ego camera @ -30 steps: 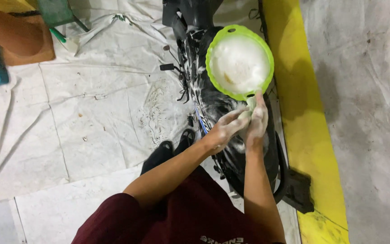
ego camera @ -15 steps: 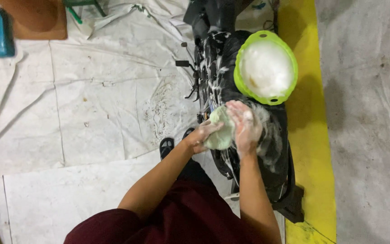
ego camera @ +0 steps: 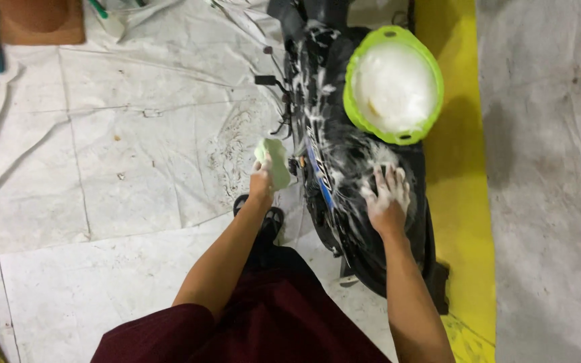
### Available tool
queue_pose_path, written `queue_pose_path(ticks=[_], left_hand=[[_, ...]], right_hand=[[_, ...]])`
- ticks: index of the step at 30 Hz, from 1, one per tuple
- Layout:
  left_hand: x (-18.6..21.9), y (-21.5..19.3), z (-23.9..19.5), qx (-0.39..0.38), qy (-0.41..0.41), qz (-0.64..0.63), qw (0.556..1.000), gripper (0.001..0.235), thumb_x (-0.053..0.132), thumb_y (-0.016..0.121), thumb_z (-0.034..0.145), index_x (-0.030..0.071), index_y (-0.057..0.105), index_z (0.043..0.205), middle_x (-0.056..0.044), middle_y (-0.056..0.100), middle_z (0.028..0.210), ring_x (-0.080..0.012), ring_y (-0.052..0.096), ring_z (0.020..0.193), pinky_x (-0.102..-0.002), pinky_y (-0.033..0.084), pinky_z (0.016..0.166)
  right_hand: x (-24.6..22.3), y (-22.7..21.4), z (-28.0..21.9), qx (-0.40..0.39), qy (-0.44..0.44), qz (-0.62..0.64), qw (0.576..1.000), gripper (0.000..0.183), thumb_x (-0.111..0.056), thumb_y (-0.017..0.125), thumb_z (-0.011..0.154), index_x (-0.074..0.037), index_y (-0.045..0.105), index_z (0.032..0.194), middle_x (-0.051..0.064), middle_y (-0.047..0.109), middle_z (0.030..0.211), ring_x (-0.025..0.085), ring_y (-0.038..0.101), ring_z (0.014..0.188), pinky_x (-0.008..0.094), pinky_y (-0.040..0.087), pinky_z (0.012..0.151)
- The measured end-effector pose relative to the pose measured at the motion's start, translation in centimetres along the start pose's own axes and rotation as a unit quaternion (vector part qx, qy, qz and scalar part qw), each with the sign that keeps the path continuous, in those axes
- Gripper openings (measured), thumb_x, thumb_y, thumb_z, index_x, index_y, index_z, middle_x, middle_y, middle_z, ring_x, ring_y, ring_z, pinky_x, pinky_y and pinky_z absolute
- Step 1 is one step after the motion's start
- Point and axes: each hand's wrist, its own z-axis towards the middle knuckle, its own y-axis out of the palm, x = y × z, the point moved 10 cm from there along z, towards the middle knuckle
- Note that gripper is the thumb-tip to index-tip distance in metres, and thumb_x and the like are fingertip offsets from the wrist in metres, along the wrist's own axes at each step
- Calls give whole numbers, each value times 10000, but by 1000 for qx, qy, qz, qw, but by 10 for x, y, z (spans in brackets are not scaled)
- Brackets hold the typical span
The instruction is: The person washes a black motorcycle using a green sponge and a green bucket filled with soapy water. They repeatedly dip the sponge into the bucket and scrub the motorcycle's body panels and seat area, focusing on the side and rear sections.
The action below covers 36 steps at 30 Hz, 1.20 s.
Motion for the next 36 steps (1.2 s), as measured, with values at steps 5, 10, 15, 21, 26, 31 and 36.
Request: queue_pose_path(ticks=[5, 10, 15, 21, 26, 31, 36], left_hand=[[-59, 43, 13, 28, 3, 105, 994, 536, 277, 525, 947, 212, 495, 1478, -80, 578, 1351, -260, 651, 1102, -488, 640, 811], [-105, 84, 7, -50, 230, 342, 910, 438, 227, 646, 1054, -19, 607, 1415, -195, 710, 1292, -292, 690, 1142, -346, 534, 931], [-143, 53, -52, -65, 115, 443, 887, 527, 203, 619, 952, 60, 568, 1456, -168, 708, 1184, -235, 717, 974, -312, 566, 809], [-172, 56, -58, -94, 113, 350, 925, 509, 198, 623, 963, 13, 588, 1437, -207, 797, 1122, -241, 736, 967, -331, 583, 848], [-117, 74, 47, 36, 118, 408, 905, 522, 224, 624, 1002, -4, 519, 1460, -247, 644, 1357, -281, 703, 1100, -353, 593, 934], [-63, 93, 80, 30, 132, 385, 913, 556, 191, 625, 992, -7, 462, 1485, -261, 645, 1340, -287, 717, 1080, -356, 604, 933], [-84, 92, 8, -53, 49, 645, 761, 467, 197, 546, 1017, 127, 474, 1472, -241, 541, 1358, -273, 731, 964, -330, 690, 692]], right_hand=[[9, -6, 14, -13, 64, -10, 998, 607, -408, 581, 1029, -117, 463, 1549, 207, 427, 1588, 458, 343, 1469, 613, 274, 1188], [31, 13, 9, -34, 56, -36, 997, 624, -410, 563, 1032, -115, 432, 1567, 200, 368, 1633, 462, 288, 1497, 623, 223, 1192], [32, 10, 14, -7, 22, -26, 999, 628, -409, 591, 1025, -72, 466, 1540, 217, 367, 1638, 476, 291, 1497, 621, 213, 1197], [21, -4, 23, 17, -17, -40, 999, 619, -361, 639, 972, -48, 543, 1497, 228, 458, 1595, 478, 369, 1475, 595, 271, 1198], [22, -6, 27, 54, -6, -10, 998, 544, -352, 641, 970, -40, 606, 1414, 198, 512, 1536, 463, 409, 1450, 598, 288, 1178], [22, -5, 37, 51, 17, -1, 999, 502, -313, 610, 985, -51, 621, 1413, 165, 531, 1541, 443, 423, 1449, 589, 296, 1183], [18, -6, 40, 50, 16, -4, 999, 478, -324, 607, 1003, -57, 618, 1399, 160, 533, 1545, 434, 424, 1461, 585, 293, 1192]])
